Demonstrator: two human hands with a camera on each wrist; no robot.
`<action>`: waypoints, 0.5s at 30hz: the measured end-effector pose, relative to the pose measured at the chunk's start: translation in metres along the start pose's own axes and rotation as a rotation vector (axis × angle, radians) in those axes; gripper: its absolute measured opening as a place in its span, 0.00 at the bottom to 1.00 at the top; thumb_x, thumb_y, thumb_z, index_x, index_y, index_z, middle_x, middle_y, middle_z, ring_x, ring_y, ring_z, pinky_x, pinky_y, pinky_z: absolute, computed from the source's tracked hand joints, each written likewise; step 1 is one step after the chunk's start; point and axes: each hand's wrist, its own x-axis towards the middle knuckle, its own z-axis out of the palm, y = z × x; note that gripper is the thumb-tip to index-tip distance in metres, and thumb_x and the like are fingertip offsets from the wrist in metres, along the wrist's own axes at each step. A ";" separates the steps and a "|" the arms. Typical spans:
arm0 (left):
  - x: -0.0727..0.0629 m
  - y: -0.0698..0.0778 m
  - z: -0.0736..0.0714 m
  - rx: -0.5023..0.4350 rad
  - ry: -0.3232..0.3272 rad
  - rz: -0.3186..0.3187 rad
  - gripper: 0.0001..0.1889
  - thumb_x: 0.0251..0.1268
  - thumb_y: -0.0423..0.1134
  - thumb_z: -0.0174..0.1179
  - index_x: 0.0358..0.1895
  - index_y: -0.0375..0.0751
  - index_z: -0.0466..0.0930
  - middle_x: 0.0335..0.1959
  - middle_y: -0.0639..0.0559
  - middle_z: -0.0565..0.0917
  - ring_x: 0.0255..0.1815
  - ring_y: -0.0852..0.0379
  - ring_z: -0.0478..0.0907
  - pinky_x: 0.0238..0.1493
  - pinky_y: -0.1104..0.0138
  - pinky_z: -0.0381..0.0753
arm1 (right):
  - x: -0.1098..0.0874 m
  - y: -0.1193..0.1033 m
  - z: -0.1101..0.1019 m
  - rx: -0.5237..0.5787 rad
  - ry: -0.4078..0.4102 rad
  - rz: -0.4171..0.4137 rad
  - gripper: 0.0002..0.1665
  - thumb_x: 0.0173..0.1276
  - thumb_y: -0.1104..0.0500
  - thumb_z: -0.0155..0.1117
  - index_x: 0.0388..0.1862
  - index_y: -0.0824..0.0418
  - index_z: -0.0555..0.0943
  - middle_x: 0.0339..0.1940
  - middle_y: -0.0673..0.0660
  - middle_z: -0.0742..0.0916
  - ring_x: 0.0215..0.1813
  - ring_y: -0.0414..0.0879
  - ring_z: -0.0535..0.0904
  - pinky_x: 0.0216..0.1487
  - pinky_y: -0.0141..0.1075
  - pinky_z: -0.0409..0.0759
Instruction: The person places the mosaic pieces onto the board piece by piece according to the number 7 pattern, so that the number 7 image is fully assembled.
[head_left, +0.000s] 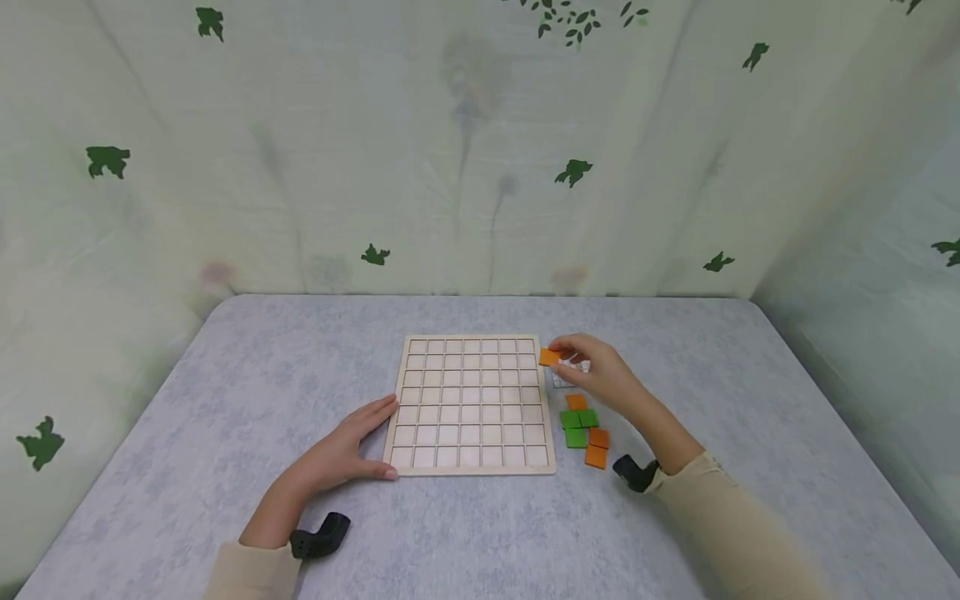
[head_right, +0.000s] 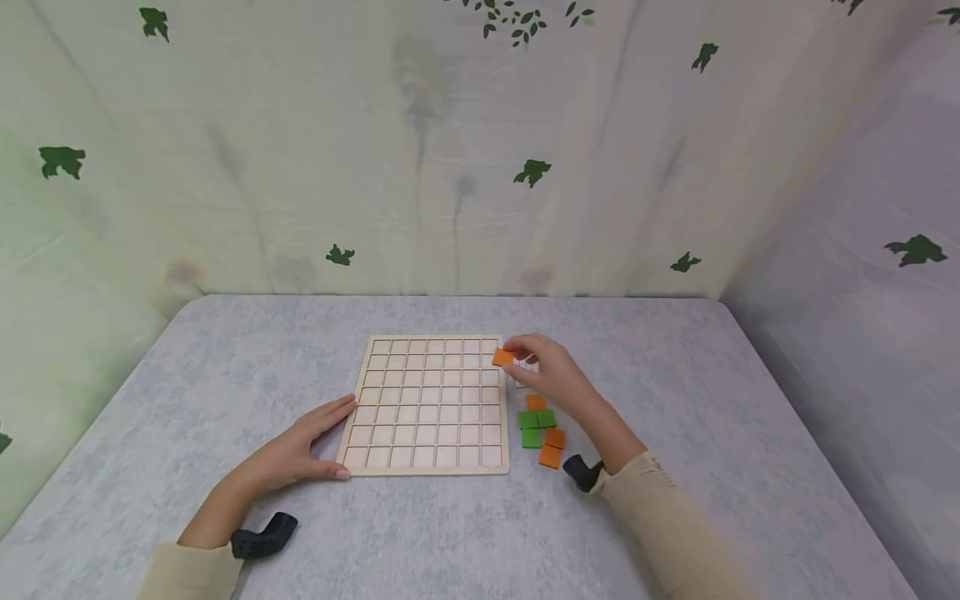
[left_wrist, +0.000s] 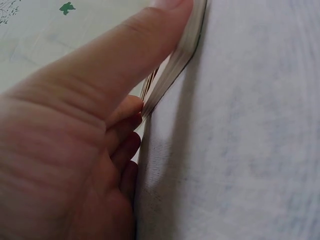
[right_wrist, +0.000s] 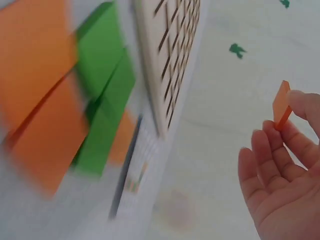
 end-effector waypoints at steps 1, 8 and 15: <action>0.000 0.000 0.000 -0.001 0.000 -0.002 0.54 0.38 0.58 0.69 0.68 0.35 0.53 0.69 0.43 0.52 0.68 0.41 0.45 0.60 0.44 0.49 | 0.006 -0.003 0.005 0.022 0.006 -0.008 0.18 0.61 0.58 0.62 0.49 0.63 0.77 0.46 0.55 0.80 0.43 0.47 0.75 0.45 0.43 0.74; -0.001 0.001 -0.001 -0.014 -0.003 -0.011 0.54 0.37 0.58 0.69 0.68 0.35 0.53 0.70 0.44 0.52 0.68 0.42 0.44 0.61 0.45 0.48 | 0.050 -0.019 0.044 0.138 0.033 -0.045 0.19 0.60 0.59 0.62 0.51 0.64 0.78 0.45 0.55 0.80 0.44 0.46 0.75 0.46 0.40 0.74; -0.001 0.002 -0.001 -0.004 0.001 -0.008 0.54 0.38 0.57 0.69 0.68 0.35 0.53 0.69 0.42 0.52 0.68 0.40 0.45 0.60 0.45 0.49 | 0.081 -0.022 0.085 0.208 -0.020 0.067 0.21 0.61 0.60 0.62 0.53 0.65 0.76 0.45 0.55 0.80 0.44 0.45 0.76 0.46 0.33 0.73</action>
